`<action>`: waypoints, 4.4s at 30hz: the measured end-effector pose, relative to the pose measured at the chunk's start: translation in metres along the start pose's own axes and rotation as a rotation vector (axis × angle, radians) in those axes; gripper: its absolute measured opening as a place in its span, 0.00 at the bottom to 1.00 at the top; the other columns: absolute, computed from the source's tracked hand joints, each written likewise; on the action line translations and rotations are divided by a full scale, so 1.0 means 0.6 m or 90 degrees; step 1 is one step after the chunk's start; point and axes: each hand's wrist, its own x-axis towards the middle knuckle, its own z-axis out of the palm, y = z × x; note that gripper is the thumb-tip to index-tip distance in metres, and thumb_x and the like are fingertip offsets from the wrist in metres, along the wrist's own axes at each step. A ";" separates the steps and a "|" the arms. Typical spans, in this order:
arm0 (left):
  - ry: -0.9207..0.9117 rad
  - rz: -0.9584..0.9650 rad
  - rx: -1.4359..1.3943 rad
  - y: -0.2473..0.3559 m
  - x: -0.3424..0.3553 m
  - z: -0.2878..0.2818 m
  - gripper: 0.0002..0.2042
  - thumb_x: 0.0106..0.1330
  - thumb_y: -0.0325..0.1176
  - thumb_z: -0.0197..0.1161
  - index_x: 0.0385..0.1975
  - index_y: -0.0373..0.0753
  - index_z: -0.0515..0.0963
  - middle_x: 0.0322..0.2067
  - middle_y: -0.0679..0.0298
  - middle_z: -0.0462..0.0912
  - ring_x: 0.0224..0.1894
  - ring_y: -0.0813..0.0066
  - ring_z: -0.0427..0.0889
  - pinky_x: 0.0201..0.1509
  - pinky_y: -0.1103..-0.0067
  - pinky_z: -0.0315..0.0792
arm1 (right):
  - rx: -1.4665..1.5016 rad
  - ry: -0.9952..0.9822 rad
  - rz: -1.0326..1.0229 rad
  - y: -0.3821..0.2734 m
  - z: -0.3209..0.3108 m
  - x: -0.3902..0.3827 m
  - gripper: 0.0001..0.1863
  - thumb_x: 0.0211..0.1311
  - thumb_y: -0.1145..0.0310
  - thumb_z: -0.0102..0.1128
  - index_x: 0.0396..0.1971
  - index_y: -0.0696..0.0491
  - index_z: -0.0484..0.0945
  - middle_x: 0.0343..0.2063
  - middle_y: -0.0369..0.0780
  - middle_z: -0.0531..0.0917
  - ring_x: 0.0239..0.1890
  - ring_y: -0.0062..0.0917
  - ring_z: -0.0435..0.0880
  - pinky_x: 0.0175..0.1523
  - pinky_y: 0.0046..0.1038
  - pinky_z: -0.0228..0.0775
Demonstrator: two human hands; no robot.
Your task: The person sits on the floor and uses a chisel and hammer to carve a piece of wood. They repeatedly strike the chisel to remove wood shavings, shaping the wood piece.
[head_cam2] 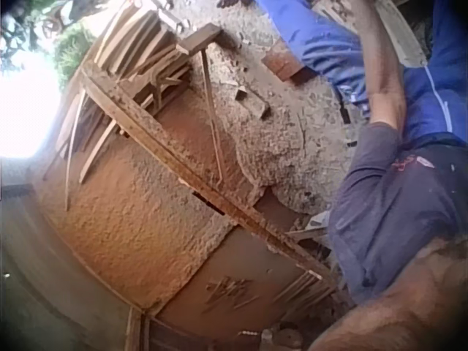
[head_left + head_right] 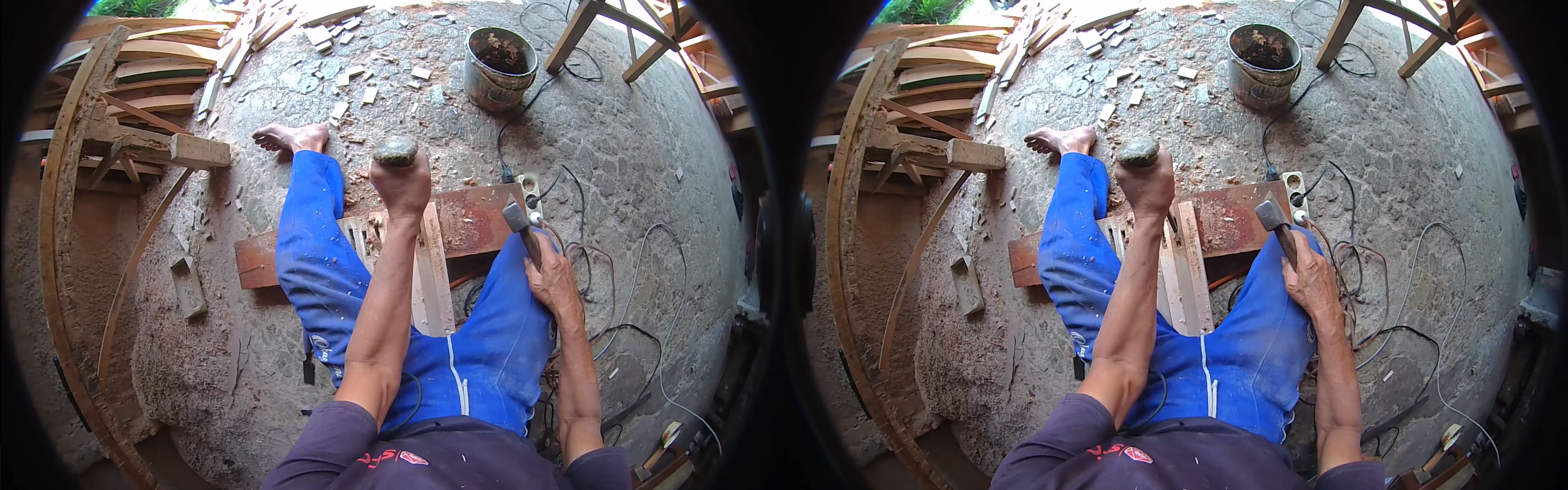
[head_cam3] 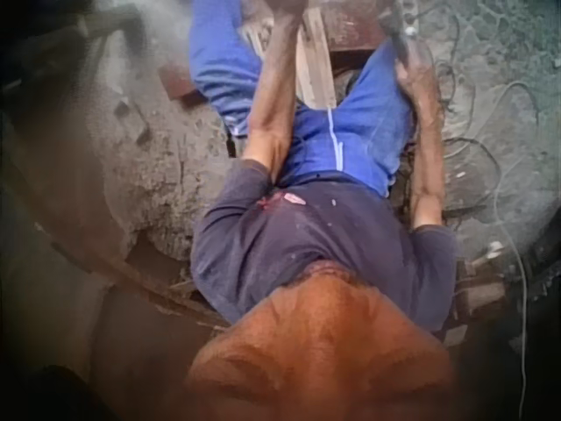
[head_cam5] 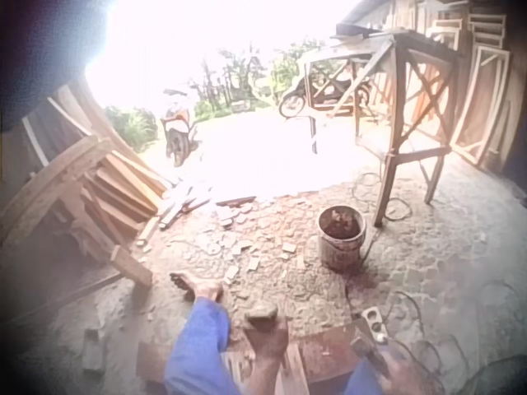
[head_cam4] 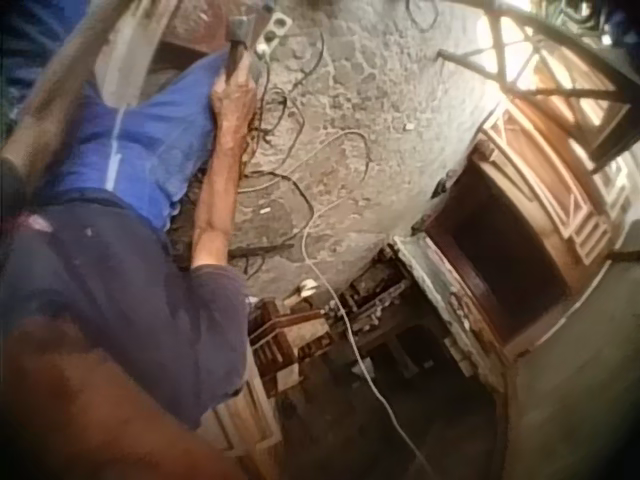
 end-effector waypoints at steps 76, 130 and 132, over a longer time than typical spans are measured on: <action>-0.401 -0.288 -0.021 -0.080 0.251 0.009 0.12 0.61 0.36 0.77 0.27 0.38 0.79 0.18 0.68 0.77 0.16 0.83 0.72 0.17 0.82 0.65 | 0.095 -0.073 0.122 0.006 -0.003 0.047 0.32 0.61 0.68 0.65 0.65 0.55 0.68 0.51 0.59 0.83 0.57 0.55 0.81 0.59 0.44 0.74; -0.174 -0.062 -0.165 0.120 0.023 -0.124 0.16 0.58 0.38 0.81 0.33 0.34 0.81 0.28 0.64 0.85 0.30 0.76 0.81 0.36 0.74 0.77 | 0.702 -0.116 0.160 -0.114 0.034 -0.122 0.30 0.63 0.69 0.67 0.63 0.58 0.67 0.22 0.33 0.75 0.14 0.16 0.72 0.19 0.21 0.67; -0.200 -0.103 -0.188 0.123 0.024 -0.130 0.13 0.60 0.36 0.80 0.24 0.35 0.84 0.22 0.67 0.86 0.26 0.81 0.80 0.33 0.76 0.76 | 0.690 -0.117 0.161 -0.121 0.033 -0.126 0.30 0.63 0.69 0.67 0.63 0.59 0.67 0.23 0.33 0.75 0.14 0.16 0.72 0.19 0.21 0.67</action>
